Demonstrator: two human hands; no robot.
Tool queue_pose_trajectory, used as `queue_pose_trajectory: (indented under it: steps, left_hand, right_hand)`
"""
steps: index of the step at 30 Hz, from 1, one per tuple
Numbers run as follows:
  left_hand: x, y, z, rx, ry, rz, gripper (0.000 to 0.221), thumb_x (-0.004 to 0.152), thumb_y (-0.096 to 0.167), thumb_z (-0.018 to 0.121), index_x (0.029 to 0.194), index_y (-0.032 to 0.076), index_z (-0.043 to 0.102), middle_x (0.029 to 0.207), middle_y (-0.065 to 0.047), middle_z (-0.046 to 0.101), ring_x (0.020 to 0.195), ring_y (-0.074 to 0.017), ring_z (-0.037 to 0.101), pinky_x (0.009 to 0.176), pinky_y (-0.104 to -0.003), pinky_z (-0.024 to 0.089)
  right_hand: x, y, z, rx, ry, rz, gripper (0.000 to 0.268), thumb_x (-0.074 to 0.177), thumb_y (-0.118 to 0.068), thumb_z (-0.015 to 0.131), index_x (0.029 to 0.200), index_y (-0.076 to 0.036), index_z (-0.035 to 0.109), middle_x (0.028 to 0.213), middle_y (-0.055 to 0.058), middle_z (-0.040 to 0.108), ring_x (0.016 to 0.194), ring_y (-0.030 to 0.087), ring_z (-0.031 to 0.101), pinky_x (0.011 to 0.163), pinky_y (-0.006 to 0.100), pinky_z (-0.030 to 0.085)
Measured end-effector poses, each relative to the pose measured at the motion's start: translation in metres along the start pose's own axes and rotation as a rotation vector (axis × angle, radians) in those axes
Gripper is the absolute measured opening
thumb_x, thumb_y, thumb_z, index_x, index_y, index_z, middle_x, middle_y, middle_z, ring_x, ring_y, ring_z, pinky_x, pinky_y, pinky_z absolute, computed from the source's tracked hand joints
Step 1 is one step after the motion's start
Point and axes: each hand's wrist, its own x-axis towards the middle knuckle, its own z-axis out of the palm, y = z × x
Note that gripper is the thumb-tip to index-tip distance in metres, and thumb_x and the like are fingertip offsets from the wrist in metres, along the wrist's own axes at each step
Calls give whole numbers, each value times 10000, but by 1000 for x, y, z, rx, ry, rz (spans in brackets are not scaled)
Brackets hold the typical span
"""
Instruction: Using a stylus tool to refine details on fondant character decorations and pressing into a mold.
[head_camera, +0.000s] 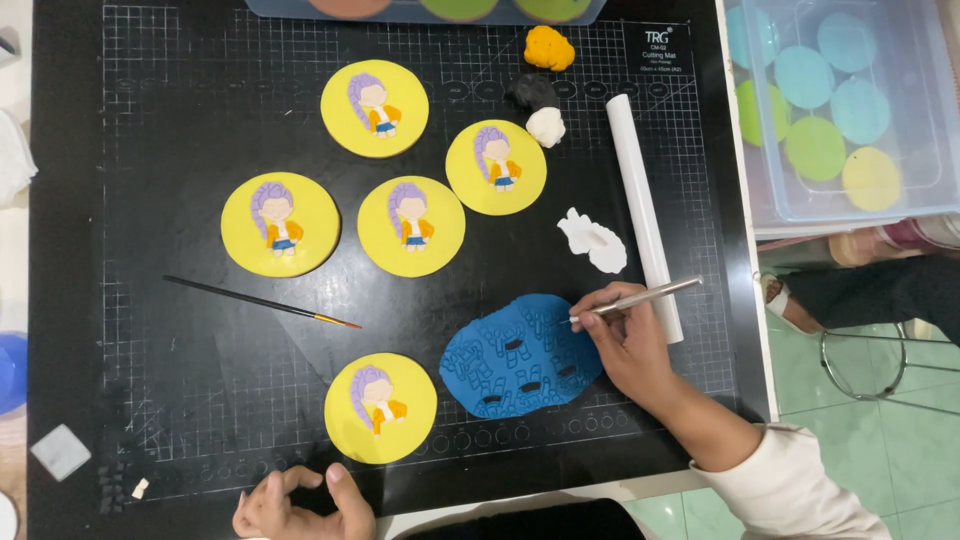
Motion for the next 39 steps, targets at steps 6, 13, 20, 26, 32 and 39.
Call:
queue_pose_trajectory:
  steps: [6,13,20,26,32,39]
  left_hand:
    - [4,4,-3,-21,-1,4,559,998,241,624,1473,80,378,813,-51,551,985,-263,515,1118,-539,333]
    - [6,7,-5,-24,4,-9,548,981,197,638,1441,25,394,773,-69,561,946,-276,532,1156,-552,337]
    - [19,25,-12,78,-94,-208,339,923,293,648,748,54,483,658,-5,507,867,-208,524,1129,-469,377]
    - [19,25,-13,105,-96,-228,356,917,326,658,727,67,503,663,1,495,862,-203,528,1064,-438,402]
    - [15,19,-10,114,-92,-209,367,939,344,650,740,67,514,670,2,507,860,-199,533,1060,-443,404]
    - [14,18,-10,27,-41,-120,330,948,287,641,1103,77,440,720,-14,505,904,-222,519,1133,-501,367]
  right_hand:
    - [0,1,0,-3,-2,27,163,1013,-140,610,1126,-82,507,974,105,704,813,173,718,743,260,618]
    - [1,-2,-1,-21,-5,62,115,1009,-166,617,1065,-71,584,931,90,691,804,169,708,737,258,605]
    - [3,-6,-1,-51,7,55,122,1016,-198,607,1036,-77,608,897,73,681,779,155,690,716,255,588]
    - [1,-2,-2,-44,20,44,141,1018,-181,604,1095,-85,536,928,77,689,793,155,695,733,255,593]
    - [1,-3,-1,-8,38,38,139,1028,-177,594,1094,-83,516,927,82,680,789,155,671,726,260,568]
    - [3,-7,-1,-74,49,34,88,1000,-148,623,1008,-61,630,844,74,686,753,153,684,682,248,569]
